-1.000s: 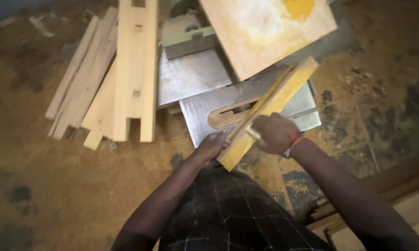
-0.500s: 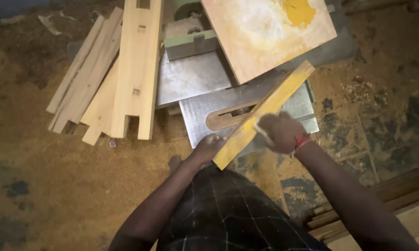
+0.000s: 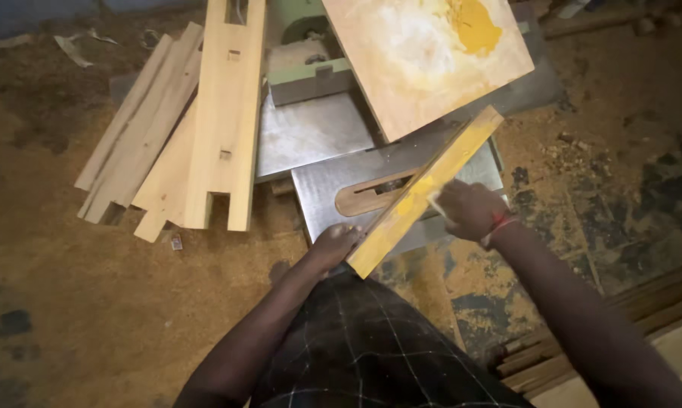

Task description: The person scoops a yellow substance from a board using a small wooden block and applies it to the edges of several wooden planks. They repeatedly dip the block into the substance and spread it along the length of the planks.

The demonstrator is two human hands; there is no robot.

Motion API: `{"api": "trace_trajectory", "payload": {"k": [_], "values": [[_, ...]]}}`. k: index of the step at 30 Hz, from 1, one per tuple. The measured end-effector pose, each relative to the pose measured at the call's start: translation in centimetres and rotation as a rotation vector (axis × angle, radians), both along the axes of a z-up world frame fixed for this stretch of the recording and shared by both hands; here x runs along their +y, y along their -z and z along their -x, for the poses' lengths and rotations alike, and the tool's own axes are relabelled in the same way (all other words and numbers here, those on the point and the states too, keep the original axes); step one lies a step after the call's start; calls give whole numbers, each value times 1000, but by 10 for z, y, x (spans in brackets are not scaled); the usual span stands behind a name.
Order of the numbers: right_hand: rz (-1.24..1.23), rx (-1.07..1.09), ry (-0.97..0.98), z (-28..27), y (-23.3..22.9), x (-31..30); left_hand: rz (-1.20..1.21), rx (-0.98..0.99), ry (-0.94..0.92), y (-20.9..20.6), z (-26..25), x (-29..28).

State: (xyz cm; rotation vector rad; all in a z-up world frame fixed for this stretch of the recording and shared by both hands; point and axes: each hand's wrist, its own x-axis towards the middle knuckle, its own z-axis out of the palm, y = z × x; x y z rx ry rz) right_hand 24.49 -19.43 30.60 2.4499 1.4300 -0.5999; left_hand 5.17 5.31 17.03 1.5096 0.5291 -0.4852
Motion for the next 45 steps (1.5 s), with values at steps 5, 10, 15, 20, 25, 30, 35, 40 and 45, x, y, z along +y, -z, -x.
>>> {"api": "trace_trajectory", "payload": {"k": [5,10,15,20,25,30,35,40,45], "values": [[-29,76,597,-27,-20,29,224,81,-60,16,4,7],[-29,95,705,-2,-7,63,265,-52,-45,65,18,17],[-21,155,799,41,-14,94,742,-164,-94,83,2,29],[84,287,836,83,-26,122,104,-109,34,3,-32,40],[-225,524,702,123,-6,89,-164,-492,211,-45,-79,25],[-244,773,1242,167,10,17,-609,-534,506,-35,-156,-30],[-305,795,1396,179,20,-57,-862,-472,746,-32,-199,-77],[-310,860,1406,169,14,-104,-1001,-433,815,-35,-192,-87],[-385,872,1268,158,37,-125,-1105,-564,820,-40,-159,-72]]}}
